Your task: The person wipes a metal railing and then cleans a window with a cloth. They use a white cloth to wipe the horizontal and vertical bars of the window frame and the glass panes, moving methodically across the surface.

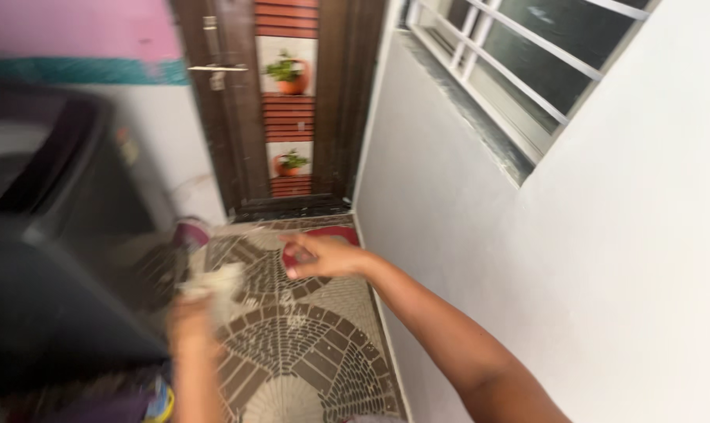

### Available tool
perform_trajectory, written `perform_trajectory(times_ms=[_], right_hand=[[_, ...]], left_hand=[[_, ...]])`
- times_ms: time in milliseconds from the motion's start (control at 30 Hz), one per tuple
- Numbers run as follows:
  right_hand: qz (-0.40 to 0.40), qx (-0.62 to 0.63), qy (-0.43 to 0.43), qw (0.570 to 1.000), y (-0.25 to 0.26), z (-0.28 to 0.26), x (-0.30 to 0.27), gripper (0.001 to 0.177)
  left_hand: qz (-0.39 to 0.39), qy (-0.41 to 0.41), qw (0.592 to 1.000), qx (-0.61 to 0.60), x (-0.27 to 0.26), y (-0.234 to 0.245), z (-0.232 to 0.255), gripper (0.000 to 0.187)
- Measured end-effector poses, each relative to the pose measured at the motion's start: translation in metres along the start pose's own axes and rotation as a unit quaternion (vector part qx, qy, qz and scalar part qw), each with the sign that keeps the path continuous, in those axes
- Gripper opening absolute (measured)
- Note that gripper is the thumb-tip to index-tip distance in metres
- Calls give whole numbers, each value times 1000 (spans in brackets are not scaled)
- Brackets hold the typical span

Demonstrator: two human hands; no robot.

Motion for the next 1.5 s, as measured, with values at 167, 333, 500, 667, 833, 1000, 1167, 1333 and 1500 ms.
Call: perform_trajectory(times_ms=[167,333,500,667,833,1000,1167,1333,1500], right_hand=[[31,200,-91,975,45,74,54,109],[61,420,-80,902,107,107,46,70],[272,454,-173,831,171,152,10,46],[504,521,-103,681,270,211,-24,31],[765,251,-130,578,356,174,-136,20],[871,-78,-152,460,424,107,-186,15],[820,-112,-251,502,467,113,-184,24],[796,-264,-346,420,431,90,-200,19],[845,-280,-324,320,427,63,-212,17]], left_hand=[[-265,123,891,-347,-39,-212,144,59],[-427,65,850,-301,-3,-292,257,49],[-454,-212,856,-129,27,-368,324,26],[-422,-558,697,-156,-56,-427,422,28],[-435,-483,743,-159,-64,-540,476,25],[-404,-579,608,-362,-89,-608,559,31],[-429,-646,531,-342,-131,-644,563,28],[-512,-665,438,-322,-181,-674,537,47],[-719,-511,348,-318,-258,-672,526,16]])
Point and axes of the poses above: each hand's wrist, its own x-axis towards the middle knuckle, its own y-axis out of the back of the hand, z = x × y, the point moved 9 cm from there along x, towards the middle knuckle, and after that the axes turned 15 degrees about -y, right-handed, at the moved point
